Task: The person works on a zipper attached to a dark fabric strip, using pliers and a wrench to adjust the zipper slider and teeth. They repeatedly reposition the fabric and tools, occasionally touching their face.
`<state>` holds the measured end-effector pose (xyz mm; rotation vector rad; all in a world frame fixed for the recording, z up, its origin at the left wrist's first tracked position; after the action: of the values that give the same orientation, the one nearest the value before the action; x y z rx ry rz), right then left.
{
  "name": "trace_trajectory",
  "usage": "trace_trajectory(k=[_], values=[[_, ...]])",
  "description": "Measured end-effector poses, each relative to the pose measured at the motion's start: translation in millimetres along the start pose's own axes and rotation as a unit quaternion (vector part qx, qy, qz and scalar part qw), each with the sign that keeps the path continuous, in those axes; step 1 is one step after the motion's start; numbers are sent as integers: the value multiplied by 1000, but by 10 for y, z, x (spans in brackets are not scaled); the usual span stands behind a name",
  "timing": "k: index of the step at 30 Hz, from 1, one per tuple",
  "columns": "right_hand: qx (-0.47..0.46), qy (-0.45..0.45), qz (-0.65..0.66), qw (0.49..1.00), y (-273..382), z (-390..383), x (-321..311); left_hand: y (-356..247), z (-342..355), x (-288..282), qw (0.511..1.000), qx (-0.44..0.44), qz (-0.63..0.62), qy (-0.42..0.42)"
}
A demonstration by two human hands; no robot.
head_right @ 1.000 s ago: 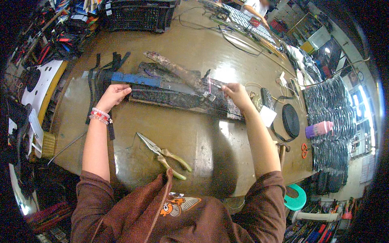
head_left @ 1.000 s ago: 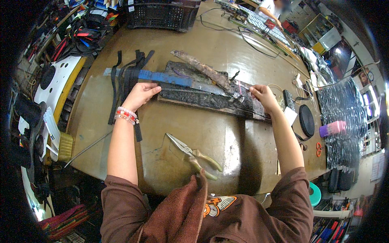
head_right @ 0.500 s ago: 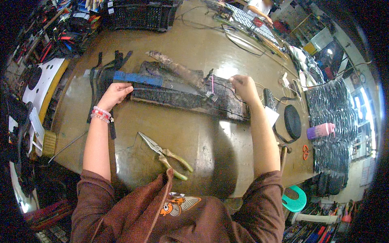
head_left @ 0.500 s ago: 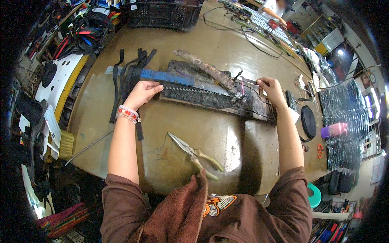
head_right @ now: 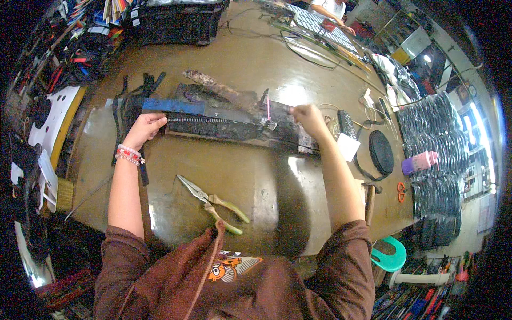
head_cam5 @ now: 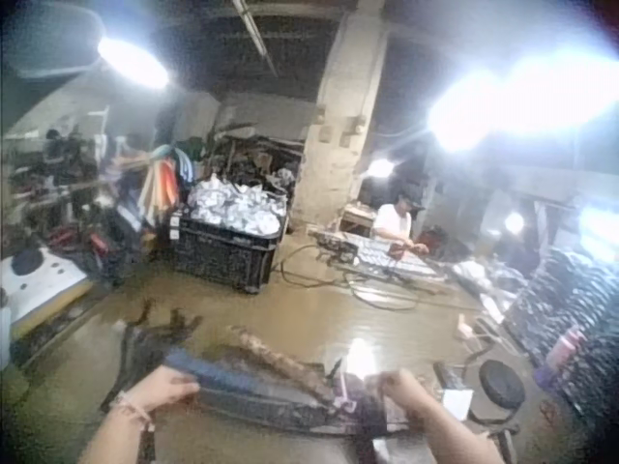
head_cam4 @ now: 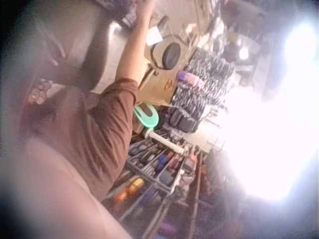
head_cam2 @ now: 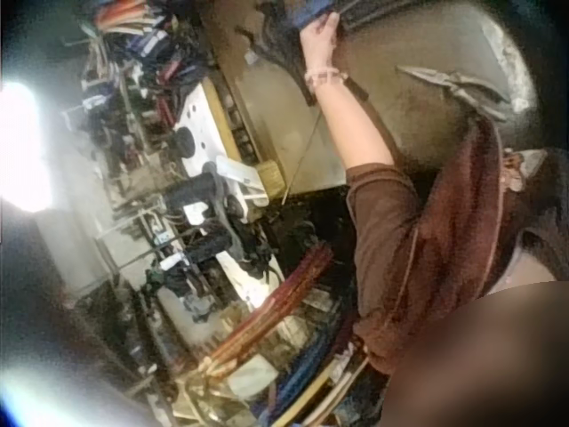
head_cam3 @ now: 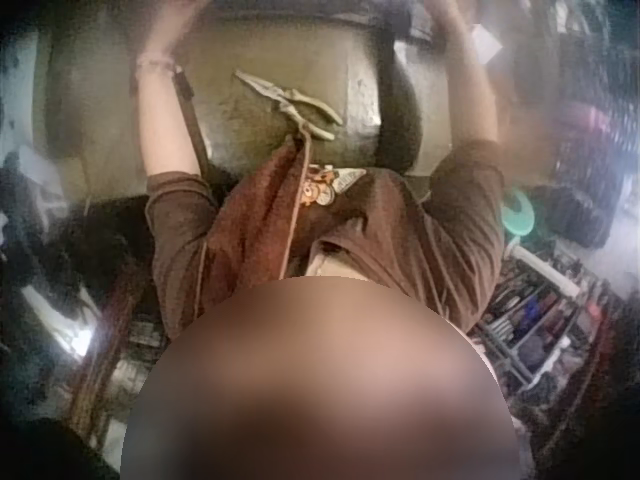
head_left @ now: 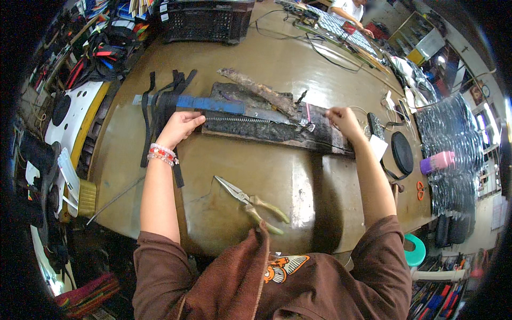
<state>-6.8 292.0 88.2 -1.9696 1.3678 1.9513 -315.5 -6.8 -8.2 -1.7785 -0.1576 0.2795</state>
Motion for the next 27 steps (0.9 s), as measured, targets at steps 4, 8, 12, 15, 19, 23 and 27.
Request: trace_trajectory(k=[4, 8, 12, 15, 19, 23, 27], values=[[2, -51, -58, 997, -118, -358, 166, -258, -59, -49, 988, 110, 106, -32], [41, -150, -215, 964, -123, -700, 266, -451, -252, -8, 970, 68, 226, -65], [-1, -312, -200, 929, 181, -995, 242, -724, -536, 80, 954, 38, 287, -83], [-98, -235, -3, 967, 602, -1002, 654, -889, -800, 216, 939, 55, 327, -91], [-98, 206, 560, 796, 1471, -840, 1997, -841, -1039, 481, 950, 34, 308, -29], [-101, 275, 683, 669, 2162, -839, 2414, -687, -1242, 714, 967, 15, 254, 25], [-135, 261, 689, 663, 2335, -770, 2531, -501, -1294, 851, 962, -59, 247, 94]])
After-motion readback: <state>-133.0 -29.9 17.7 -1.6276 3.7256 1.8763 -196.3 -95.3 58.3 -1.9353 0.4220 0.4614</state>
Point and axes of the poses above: each hand's wrist, its own z-axis towards the middle knuckle, its own x-axis out of the palm, y = z × x, the point moved 9 cm from there along z, towards the middle knuckle, and after that the axes turned 15 degrees about y, right-handed, at the moved point
